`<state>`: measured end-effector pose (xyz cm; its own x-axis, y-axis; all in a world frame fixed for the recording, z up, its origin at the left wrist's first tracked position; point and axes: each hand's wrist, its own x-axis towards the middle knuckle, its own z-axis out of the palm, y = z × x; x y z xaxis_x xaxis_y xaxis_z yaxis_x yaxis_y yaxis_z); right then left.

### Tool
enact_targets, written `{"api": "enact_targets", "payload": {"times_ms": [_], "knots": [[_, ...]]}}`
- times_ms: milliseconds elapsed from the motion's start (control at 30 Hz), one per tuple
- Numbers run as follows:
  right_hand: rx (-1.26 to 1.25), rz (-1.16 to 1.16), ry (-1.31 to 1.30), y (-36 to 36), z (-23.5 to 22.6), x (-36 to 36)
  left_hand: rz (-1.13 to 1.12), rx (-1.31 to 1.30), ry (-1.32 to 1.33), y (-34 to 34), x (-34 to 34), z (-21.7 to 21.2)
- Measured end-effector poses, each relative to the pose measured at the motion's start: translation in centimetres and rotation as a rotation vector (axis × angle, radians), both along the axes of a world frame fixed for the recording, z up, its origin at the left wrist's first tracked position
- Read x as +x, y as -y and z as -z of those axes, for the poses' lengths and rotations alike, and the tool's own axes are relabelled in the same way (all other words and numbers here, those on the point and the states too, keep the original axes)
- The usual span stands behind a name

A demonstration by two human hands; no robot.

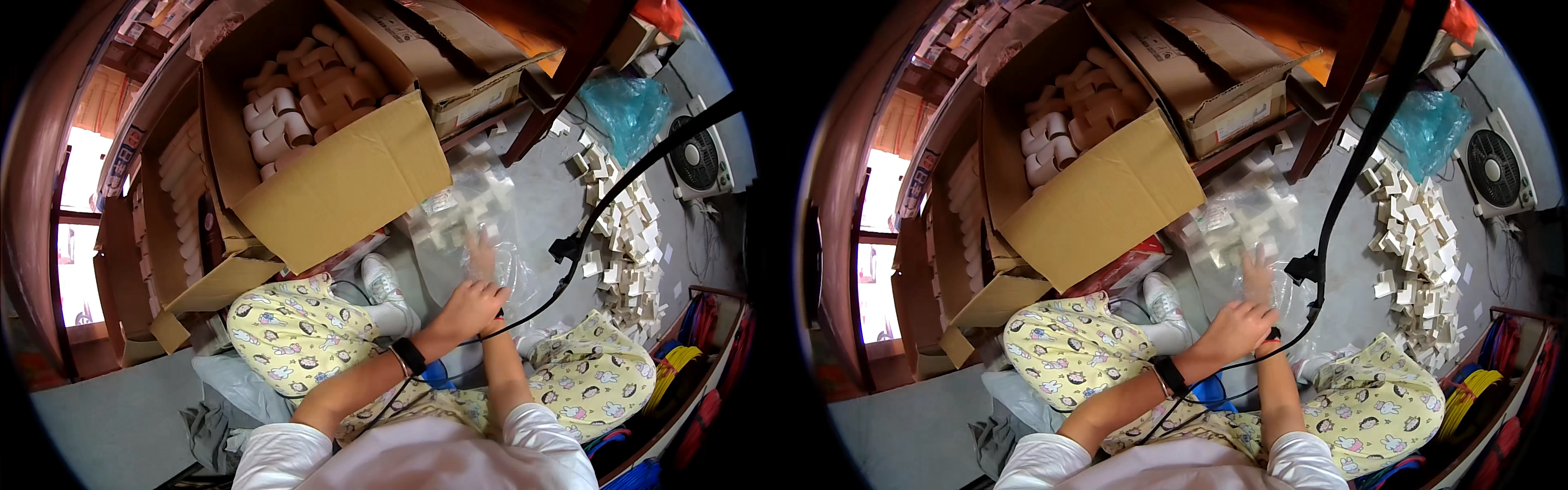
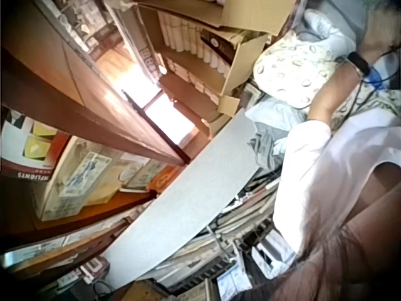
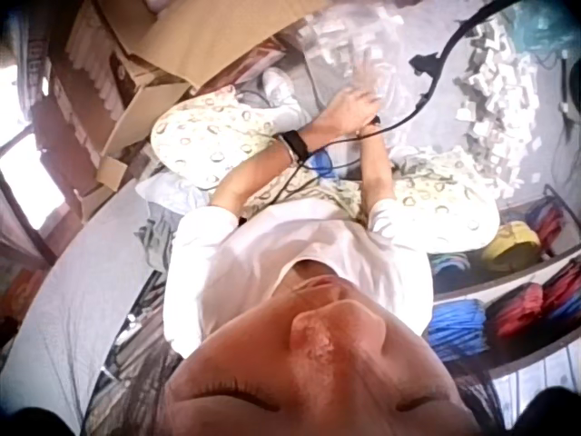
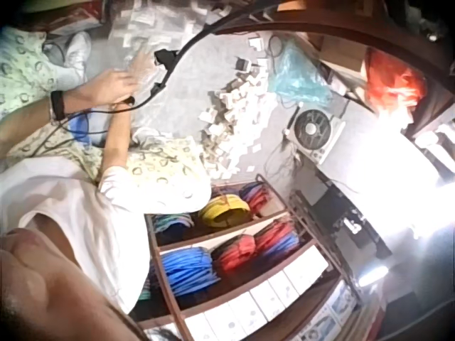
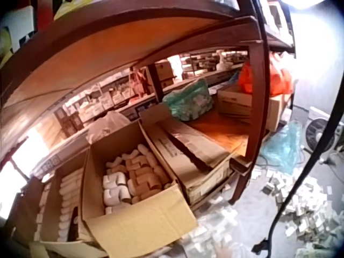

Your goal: The person sits on the floor and assembles small, white, cross-shaped plastic components by hand. They pick up individual pieces from a pile, fit them together to form a larger unit, and place the finished assembly into a clear plastic bag.

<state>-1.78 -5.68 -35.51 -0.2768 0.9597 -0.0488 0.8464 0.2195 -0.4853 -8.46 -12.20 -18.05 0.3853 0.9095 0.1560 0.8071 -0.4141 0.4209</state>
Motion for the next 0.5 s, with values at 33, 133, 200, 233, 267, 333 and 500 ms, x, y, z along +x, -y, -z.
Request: {"api": "enact_targets", "payload": {"times_ms": [33,133,200,233,267,333,500], "knots": [[-0.013,-0.013,-0.025,0.1,0.2,0.2,-0.012,0.006,-0.027,0.2,0.2,-0.8],[0.075,-0.002,-0.073,0.0,0.6,0.9,0.043,-0.008,0.002,0.7,0.7,-0.3],[0.293,0.052,-0.065,-0.8,0.9,1.3,0.120,-0.087,0.028,0.6,0.7,0.1],[0.351,0.043,-0.056,-1.5,0.3,0.6,0.106,-0.121,0.032,0.8,0.5,0.2],[0.410,0.036,-0.047,-2.6,-0.3,0.0,0.091,-0.154,0.036,0.9,0.2,0.4],[0.451,0.073,-0.055,-4.0,-0.6,0.0,0.106,-0.185,0.076,0.5,0.2,0.5],[0.317,0.106,-0.081,-6.5,-1.8,-1.5,0.142,-0.174,0.194,-0.3,-0.5,0.3]]}}
